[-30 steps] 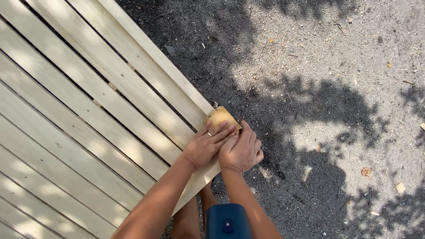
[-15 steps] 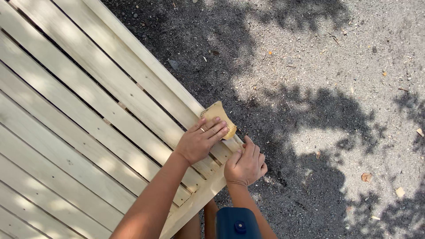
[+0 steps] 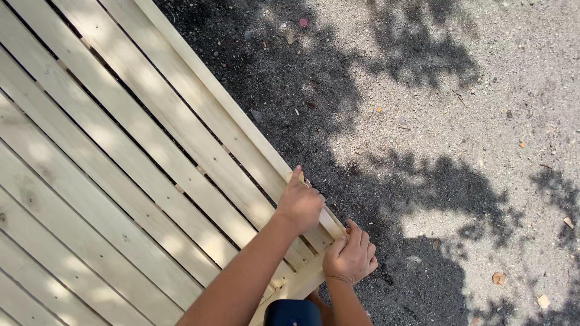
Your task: The person sands a slatted wooden bench outdoors, rubbing sandpaper by hand along the legs, corner blocks, side rails and seat slats. They steady the frame with one hand while sanding different surfaces, working around the legs and along the edges of the seat boards.
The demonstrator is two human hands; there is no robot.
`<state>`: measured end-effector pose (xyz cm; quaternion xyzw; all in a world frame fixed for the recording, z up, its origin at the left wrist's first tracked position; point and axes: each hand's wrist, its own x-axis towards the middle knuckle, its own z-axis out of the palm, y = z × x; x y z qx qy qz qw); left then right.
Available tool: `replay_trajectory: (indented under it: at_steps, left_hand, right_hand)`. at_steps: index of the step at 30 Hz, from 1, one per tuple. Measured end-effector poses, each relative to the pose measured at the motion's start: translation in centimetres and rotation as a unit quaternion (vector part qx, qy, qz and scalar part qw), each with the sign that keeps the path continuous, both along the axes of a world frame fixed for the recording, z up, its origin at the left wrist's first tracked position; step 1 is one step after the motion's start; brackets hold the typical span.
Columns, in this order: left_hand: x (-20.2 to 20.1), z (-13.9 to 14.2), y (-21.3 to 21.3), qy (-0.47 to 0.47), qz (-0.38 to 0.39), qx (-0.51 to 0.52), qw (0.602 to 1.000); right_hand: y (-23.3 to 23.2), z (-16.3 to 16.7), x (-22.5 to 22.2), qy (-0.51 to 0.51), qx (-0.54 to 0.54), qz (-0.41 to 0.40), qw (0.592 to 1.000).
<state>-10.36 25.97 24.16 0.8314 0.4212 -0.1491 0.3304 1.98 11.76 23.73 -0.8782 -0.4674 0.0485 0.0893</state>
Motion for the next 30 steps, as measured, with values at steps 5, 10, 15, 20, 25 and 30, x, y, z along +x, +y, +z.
replay_trajectory:
  at_steps: [5, 10, 15, 20, 25, 30]
  left_hand:
    - [-5.4, -1.0, 3.8, -0.039, 0.094, 0.132, 0.986]
    - [-16.1, -1.9, 11.5, 0.082, 0.264, 0.314, 0.908]
    - [-8.8, -3.3, 1.2, -0.034, 0.308, 0.325, 0.894]
    - [0.2, -4.1, -8.7, -0.061, 0.38, 0.201, 0.901]
    - [-3.5, -5.5, -0.4, -0.01, 0.488, 0.254, 0.835]
    - [-5.9, -4.6, 3.7, 0.015, 0.485, 0.277, 0.829]
  right_hand:
    - [0.0, -0.2, 0.4, 0.007, -0.028, 0.01, 1.0]
    - [0.2, -0.6, 0.4, 0.007, -0.06, 0.017, 0.998]
    - [0.4, -0.3, -0.3, -0.004, -0.082, 0.009, 0.997]
    - [0.5, -0.7, 1.4, 0.111, -0.12, 0.024, 0.986]
    - [3.4, -2.7, 5.9, 0.37, -0.063, 0.038, 0.926]
    - [11.1, -3.5, 7.9, 0.48, -0.088, 0.076, 0.869]
